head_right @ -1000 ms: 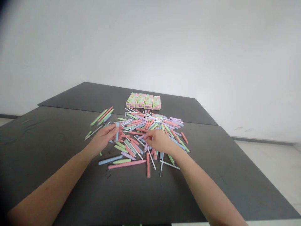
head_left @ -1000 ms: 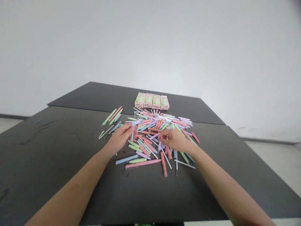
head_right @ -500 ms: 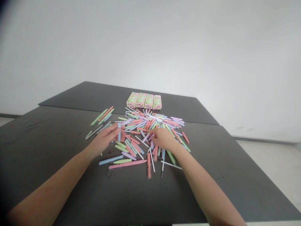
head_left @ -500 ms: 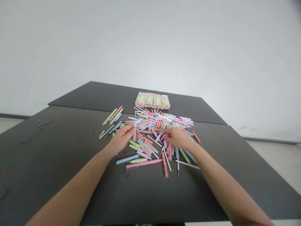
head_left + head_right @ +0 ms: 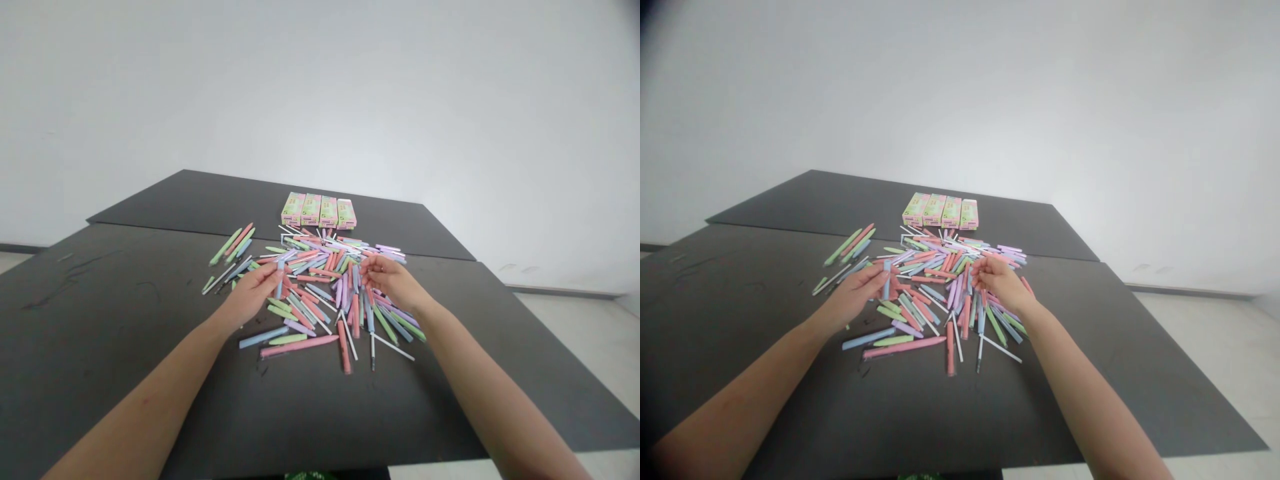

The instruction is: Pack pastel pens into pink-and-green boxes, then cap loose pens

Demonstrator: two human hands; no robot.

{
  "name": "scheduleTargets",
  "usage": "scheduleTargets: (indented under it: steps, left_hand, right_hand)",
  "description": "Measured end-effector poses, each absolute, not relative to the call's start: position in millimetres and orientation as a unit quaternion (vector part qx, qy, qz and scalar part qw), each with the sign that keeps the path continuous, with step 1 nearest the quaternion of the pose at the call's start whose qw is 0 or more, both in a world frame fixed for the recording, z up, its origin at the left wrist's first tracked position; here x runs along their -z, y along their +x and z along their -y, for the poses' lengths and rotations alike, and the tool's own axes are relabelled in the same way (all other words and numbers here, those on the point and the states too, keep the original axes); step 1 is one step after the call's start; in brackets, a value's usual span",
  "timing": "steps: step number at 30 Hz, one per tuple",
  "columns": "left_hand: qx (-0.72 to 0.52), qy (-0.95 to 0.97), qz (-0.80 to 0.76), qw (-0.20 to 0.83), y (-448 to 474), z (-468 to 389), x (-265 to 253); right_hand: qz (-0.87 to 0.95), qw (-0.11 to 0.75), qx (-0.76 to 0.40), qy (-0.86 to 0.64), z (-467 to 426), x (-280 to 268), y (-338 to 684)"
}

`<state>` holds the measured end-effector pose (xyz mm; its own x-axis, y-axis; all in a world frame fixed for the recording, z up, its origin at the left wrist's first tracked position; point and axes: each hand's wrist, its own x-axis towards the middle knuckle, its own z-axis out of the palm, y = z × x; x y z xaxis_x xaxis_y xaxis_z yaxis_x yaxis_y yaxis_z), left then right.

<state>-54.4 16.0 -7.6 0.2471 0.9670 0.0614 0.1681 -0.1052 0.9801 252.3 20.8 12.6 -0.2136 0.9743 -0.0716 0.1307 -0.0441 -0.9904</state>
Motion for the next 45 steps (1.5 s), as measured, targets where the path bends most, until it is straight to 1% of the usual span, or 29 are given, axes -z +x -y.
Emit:
scheduleTargets:
  steps: [2, 5, 9, 12, 15, 18, 20, 22, 28, 32, 38, 43, 45]
  left_hand:
    - [-0.406, 0.628, -0.463, 0.476, -54.7, -16.1, 8.1]
    - [-0.399, 0.630, -0.467, 0.475, -55.3, -16.6, 9.9]
    - [-0.400, 0.626, -0.466, 0.481, -55.2, -16.9, 11.8]
    - [-0.400, 0.635, -0.465, 0.470, -55.2, -17.2, 12.7]
    - [-0.401, 0.639, -0.463, 0.464, -55.1, -17.4, 13.0]
    - [-0.406, 0.637, -0.462, 0.465, -54.4, -17.6, 13.3]
    - [-0.409, 0.635, -0.460, 0.467, -54.2, -18.0, 14.0]
    - [-0.403, 0.638, -0.460, 0.468, -54.4, -18.5, 14.6]
    - [-0.386, 0.652, -0.463, 0.461, -55.7, -18.4, 13.4]
    - [-0.385, 0.651, -0.461, 0.465, -50.9, -16.2, 8.7]
    - [-0.412, 0.624, -0.461, 0.478, -34.5, -9.4, -10.6]
    - [-0.382, 0.676, -0.478, 0.411, -20.0, -4.7, -26.1]
    - [-0.388, 0.673, -0.481, 0.407, -11.7, -3.2, -29.0]
  right_hand:
    - [0.597, 0.366, -0.524, -0.485, -17.1, -11.8, 251.7]
    - [0.651, 0.298, -0.499, -0.489, -9.7, -11.6, 250.5]
    - [0.749, 0.178, -0.371, -0.519, 0.9, -12.8, 247.4]
    - [0.785, 0.102, -0.301, -0.533, 5.4, -12.1, 241.4]
    - [0.800, 0.069, -0.240, -0.545, 3.6, -8.8, 233.3]
    - [0.814, 0.043, -0.219, -0.535, -3.8, -5.6, 226.6]
    - [0.819, 0.041, -0.222, -0.527, -10.4, -4.2, 224.5]
    - [0.821, 0.059, -0.225, -0.522, -17.2, -3.5, 225.2]
    - [0.784, 0.166, -0.242, -0.547, -32.0, -7.7, 244.8]
    - [0.745, 0.204, -0.231, -0.592, -32.8, -15.5, 263.4]
    - [0.731, 0.209, -0.211, -0.614, -25.3, -21.3, 280.4]
    - [0.740, 0.187, -0.208, -0.611, -21.0, -20.4, 280.3]
    - [0.743, 0.180, -0.202, -0.612, -20.7, -20.8, 280.3]
